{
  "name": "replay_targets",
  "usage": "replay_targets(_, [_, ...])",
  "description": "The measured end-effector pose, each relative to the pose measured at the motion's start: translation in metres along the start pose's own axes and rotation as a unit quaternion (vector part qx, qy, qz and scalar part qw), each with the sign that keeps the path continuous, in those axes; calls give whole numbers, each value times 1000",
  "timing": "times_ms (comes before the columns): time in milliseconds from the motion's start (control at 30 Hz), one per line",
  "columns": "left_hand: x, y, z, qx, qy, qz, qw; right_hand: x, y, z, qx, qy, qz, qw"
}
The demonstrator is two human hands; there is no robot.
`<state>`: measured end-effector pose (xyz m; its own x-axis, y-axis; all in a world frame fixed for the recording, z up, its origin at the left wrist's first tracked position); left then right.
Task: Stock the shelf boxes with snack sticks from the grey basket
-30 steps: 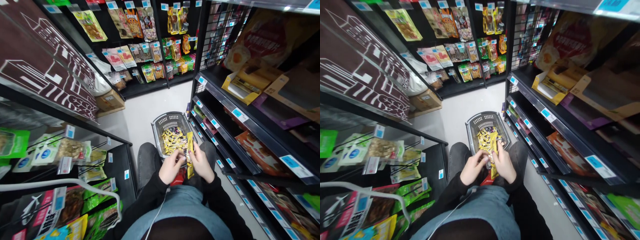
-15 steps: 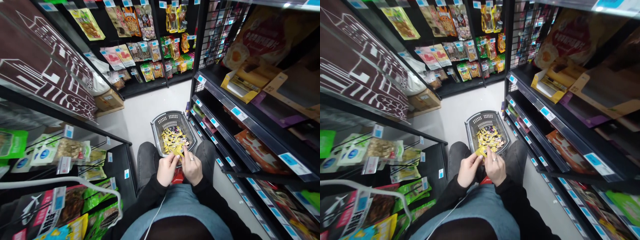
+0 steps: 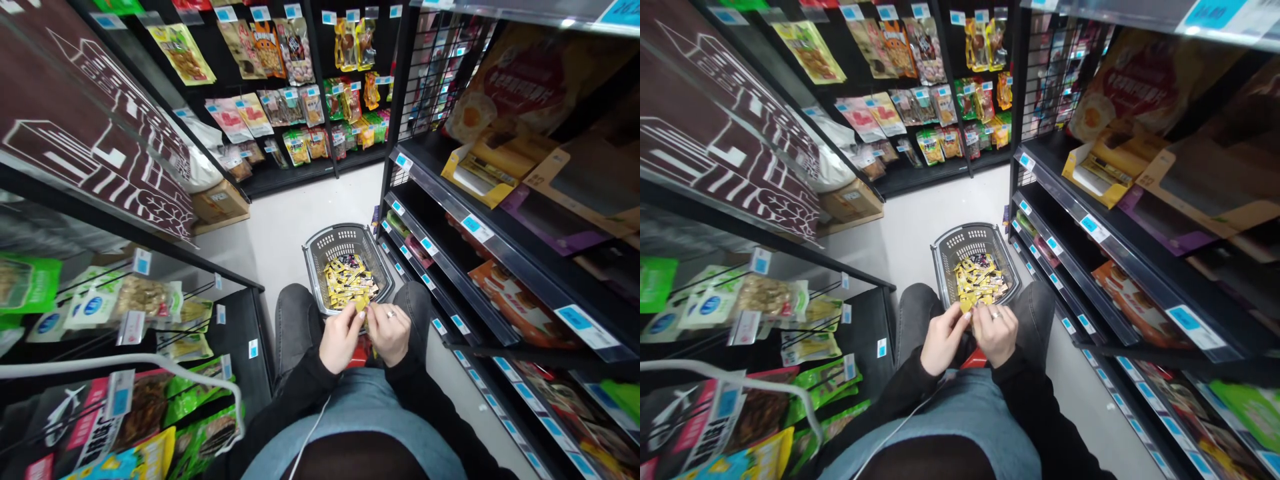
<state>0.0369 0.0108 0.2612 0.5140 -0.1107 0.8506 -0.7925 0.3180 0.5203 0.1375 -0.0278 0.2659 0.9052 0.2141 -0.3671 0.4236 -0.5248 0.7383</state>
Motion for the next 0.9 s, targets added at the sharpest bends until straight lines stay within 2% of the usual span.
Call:
replay_targets(100, [-4,5,-4,6,17,34,999,-4,-3,2,-13,7,-15,1000])
replay_targets(233, [-11,20,-12,63,40,32,997,-17,-9,2,-24,32,-47,998])
replay_targets(400, [-11,31,-13,93,40,21,995,-20,-17,1,-45,3,-86,995])
replay_targets(633, [-14,42,-11,139,47,39,988,-7,-40,13,-108,-27,-70,991])
replay_targets(900, [-23,48,-10,177,66,134,973,11,-49,19,-139,-29,-1,990])
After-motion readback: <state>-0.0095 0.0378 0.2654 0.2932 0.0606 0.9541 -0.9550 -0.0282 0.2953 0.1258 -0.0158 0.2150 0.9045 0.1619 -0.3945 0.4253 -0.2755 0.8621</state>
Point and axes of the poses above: each hand's wrist, its own z-axis away from the middle knuckle, its own y-axis out of the back of the hand, x = y × z, the point moved 8 cm from there along -z, towards the middle knuckle, and after that the axes turned 3 degrees about y, right-handed, at the moved point
